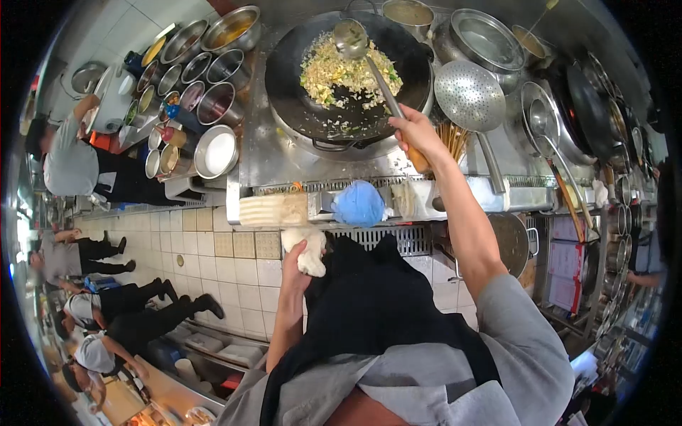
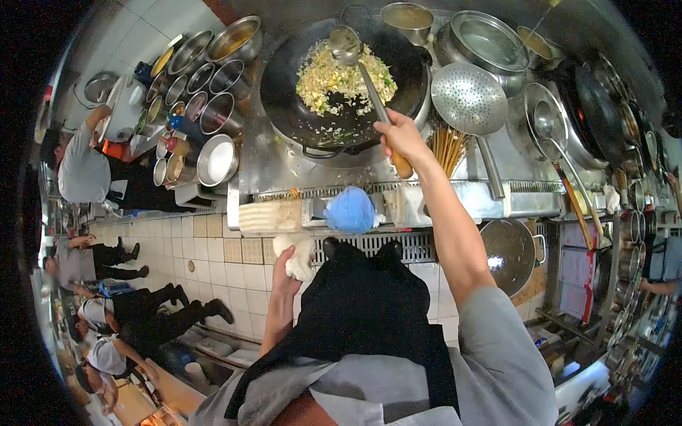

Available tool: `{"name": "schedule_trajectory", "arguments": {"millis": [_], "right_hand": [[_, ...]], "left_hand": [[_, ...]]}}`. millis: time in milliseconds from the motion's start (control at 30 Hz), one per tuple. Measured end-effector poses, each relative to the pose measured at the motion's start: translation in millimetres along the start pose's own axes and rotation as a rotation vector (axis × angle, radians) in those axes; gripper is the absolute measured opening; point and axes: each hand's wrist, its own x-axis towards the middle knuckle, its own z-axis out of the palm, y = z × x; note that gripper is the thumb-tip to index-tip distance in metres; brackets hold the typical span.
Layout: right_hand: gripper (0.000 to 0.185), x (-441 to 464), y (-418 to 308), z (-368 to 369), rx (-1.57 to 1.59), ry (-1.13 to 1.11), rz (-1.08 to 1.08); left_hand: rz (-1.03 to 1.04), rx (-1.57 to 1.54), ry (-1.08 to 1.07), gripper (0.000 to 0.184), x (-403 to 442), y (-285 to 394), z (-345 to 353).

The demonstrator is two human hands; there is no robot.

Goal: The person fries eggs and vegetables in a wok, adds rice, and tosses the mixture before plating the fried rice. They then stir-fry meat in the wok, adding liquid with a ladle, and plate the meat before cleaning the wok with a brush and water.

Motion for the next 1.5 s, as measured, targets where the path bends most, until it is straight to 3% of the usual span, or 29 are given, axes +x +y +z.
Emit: {"name": "schedule_trajectory", "arguments": {"millis": [200, 233, 333, 367, 500, 600, 667, 800, 833, 900, 1000, 1033, 1100, 1200, 1267, 1367, 1400, 1433, 1467, 1500], "right_hand": [[0.044, 12, 28, 11, -0.323, 0.265, -0.303], [0.047, 11, 16, 18, -0.241, 0.135, -0.19], [0.049, 8, 22, 35, -0.313, 0.043, -0.141], [0.059, -12, 14, 40, -0.435, 0.022, -0.064], [0.057, -102, 45, 23, -1.061, 0.11, -0.284], [0.055, -125, 29, 21, -1.086, 0.219, -0.099], [0.051, -97, 18, 22, -0.872, 0.272, -0.105], [0.058, -74, 26, 59, -1.189, 0.411, 0.006], [0.062, -86, 44, 64, -1.246, 0.426, -0.094], [0.064, -123, 59, 75, -1.226, 0.343, -0.054], [0.063, -163, 60, 56, -0.869, 0.166, -0.19], [0.06, -176, 30, 56, -0.733, 0.134, -0.056], [0.056, -197, -5, 52, -0.641, 0.135, 0.023], [0.058, -211, 50, 17, -0.737, 0.221, -0.083], [0.062, -209, 15, 11, -0.451, 0.155, 0.181], [0.06, -168, -11, 3, -0.364, 0.157, 0.138], [0.06, -135, 11, -14, -0.392, 0.15, -0.106], [0.059, -103, -7, -3, -0.468, 0.257, -0.115], [0.061, -57, -4, -15, -0.25, 0.2, -0.175], [0.061, -23, -26, -3, -0.323, 0.3, -0.182]], "left_hand": [[0.033, 0.045, -0.021, 0.043, -4, 16, -6], [0.013, 0.102, -0.043, 0.045, 8, 22, -2], [0.016, 0.232, -0.079, 0.044, 49, 42, 28], [0.012, 0.255, -0.138, 0.043, 62, 51, 38], [0.034, 0.165, -0.233, 0.039, 116, 73, 63], [0.029, 0.215, -0.237, 0.044, 152, 79, 77], [-0.043, 0.242, -0.285, 0.049, 157, 88, 97], [-0.103, 0.323, -0.327, 0.052, 167, 86, 115], [-0.097, 0.337, -0.307, 0.052, 168, 84, 115], [-0.084, 0.35, -0.243, 0.051, 171, 85, 118], [-0.079, 0.338, -0.16, 0.048, 169, 77, 123], [-0.062, 0.322, -0.159, 0.047, 174, 76, 123], [-0.034, 0.316, -0.134, 0.042, 176, 76, 128], [-0.039, 0.306, -0.045, 0.033, 180, 75, 132], [-0.012, 0.267, -0.046, 0.028, 190, 70, 136], [-0.004, 0.207, -0.111, 0.024, 224, 49, 119], [0.041, 0.179, -0.121, 0.023, 227, 42, 114], [-0.016, 0.186, -0.027, 0.02, 230, 39, 116], [0.067, 0.207, 0.028, 0.021, 242, 30, 114], [0.171, 0.293, 0.09, 0.019, 251, 24, 117]]}}
